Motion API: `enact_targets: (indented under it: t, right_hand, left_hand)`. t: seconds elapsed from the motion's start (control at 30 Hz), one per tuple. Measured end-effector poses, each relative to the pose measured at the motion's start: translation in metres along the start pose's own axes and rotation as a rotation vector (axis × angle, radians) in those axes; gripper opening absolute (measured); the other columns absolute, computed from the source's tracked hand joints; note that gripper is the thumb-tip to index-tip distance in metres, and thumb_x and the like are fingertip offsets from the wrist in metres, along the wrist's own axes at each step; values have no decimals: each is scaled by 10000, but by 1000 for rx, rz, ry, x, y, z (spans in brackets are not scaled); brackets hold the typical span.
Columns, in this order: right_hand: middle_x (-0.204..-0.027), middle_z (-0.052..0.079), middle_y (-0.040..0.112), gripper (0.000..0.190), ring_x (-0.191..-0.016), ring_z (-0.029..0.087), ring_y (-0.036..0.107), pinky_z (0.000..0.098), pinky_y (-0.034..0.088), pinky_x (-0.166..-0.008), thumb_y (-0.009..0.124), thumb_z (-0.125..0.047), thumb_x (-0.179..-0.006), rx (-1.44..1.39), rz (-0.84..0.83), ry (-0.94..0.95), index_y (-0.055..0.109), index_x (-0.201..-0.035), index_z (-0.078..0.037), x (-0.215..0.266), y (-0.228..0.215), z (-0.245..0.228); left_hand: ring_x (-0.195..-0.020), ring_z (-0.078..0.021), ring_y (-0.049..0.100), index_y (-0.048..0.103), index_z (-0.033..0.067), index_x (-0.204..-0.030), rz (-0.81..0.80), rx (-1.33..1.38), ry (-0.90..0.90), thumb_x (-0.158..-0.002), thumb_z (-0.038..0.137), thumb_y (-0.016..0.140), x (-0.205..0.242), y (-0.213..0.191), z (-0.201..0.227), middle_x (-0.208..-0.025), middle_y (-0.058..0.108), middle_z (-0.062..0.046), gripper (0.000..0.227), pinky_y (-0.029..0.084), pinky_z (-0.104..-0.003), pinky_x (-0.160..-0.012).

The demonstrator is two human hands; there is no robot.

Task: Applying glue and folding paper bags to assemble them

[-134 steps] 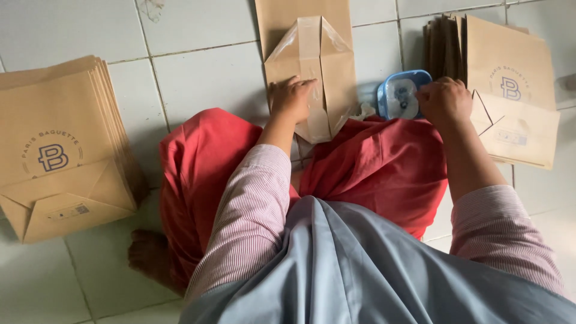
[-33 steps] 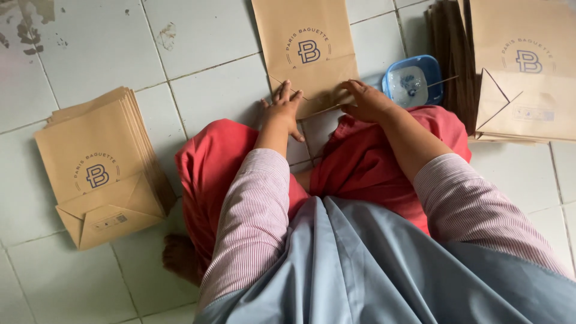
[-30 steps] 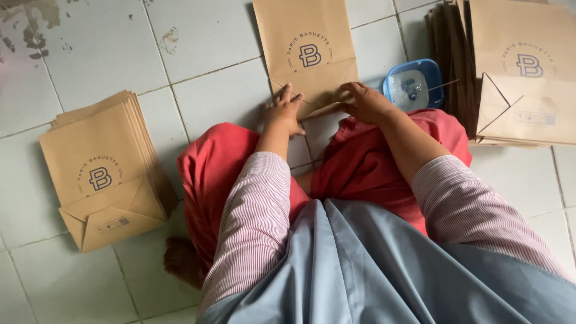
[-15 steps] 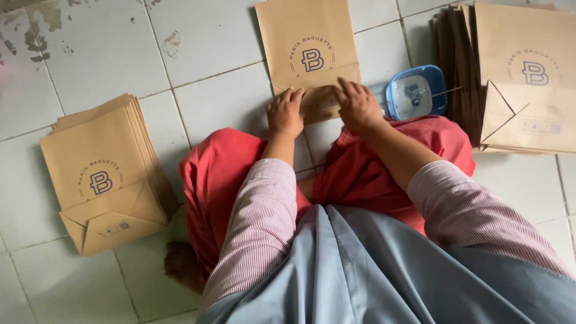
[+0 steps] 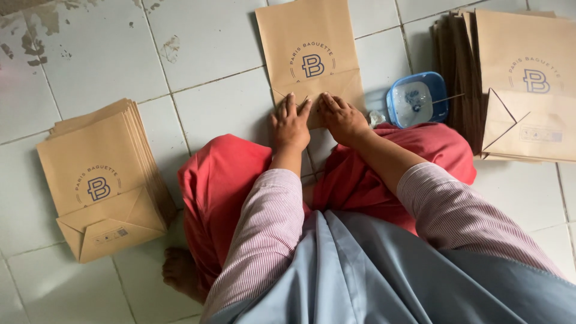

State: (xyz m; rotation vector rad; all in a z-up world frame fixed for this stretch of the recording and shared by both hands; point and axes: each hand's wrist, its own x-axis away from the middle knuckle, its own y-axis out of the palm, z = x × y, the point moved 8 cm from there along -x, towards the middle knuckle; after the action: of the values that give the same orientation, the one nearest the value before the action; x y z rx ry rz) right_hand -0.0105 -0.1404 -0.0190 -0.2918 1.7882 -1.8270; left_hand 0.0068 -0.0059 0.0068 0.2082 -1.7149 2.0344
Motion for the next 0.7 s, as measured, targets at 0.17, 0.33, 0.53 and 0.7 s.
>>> enact_targets:
  t: [0.17, 0.33, 0.53, 0.7]
  right_hand:
    - [-1479, 180, 547, 594, -1304, 391, 575, 468, 572, -950, 680, -232, -900, -382, -204, 157, 577, -1450, -33, -16, -15, 31]
    - [-1180, 45, 703, 365, -1029, 308, 727, 446, 625, -790, 716, -348, -928, -276, -485, 450, 709, -1273, -230, 17, -5, 96]
    - [-994, 127, 764, 329, -843, 385, 764, 485, 601, -568, 459, -262, -966, -56, -792, 567, 722, -1105, -123, 67, 41, 97]
    - [-953, 45, 729, 206, -918, 310, 761, 435, 632, -747, 592, -198, -915, -84, -544, 538, 742, -1053, -183, 59, 21, 106]
  left_hand:
    - [-1579, -316, 140, 342, 422, -1586, -33, 36, -37, -1049, 187, 468, -10, 11, -4, -1707, 125, -86, 600, 250, -691, -1183]
    - [-1512, -332, 283, 391, 395, -1540, 59, 99, -49, -1016, 199, 470, -24, 24, -11, -1655, 225, -75, 565, 328, -664, -1147]
    - [-1356, -323, 383, 476, 183, -1408, 372, -1, -45, -815, 247, 772, -9, -7, 2, -1555, 273, -132, 665, 445, -516, -977]
    - [-1388, -363, 428, 546, 156, -1463, 357, -117, 147, -955, 206, 670, -16, 22, 25, -1515, 418, -190, 525, 425, -520, -1029]
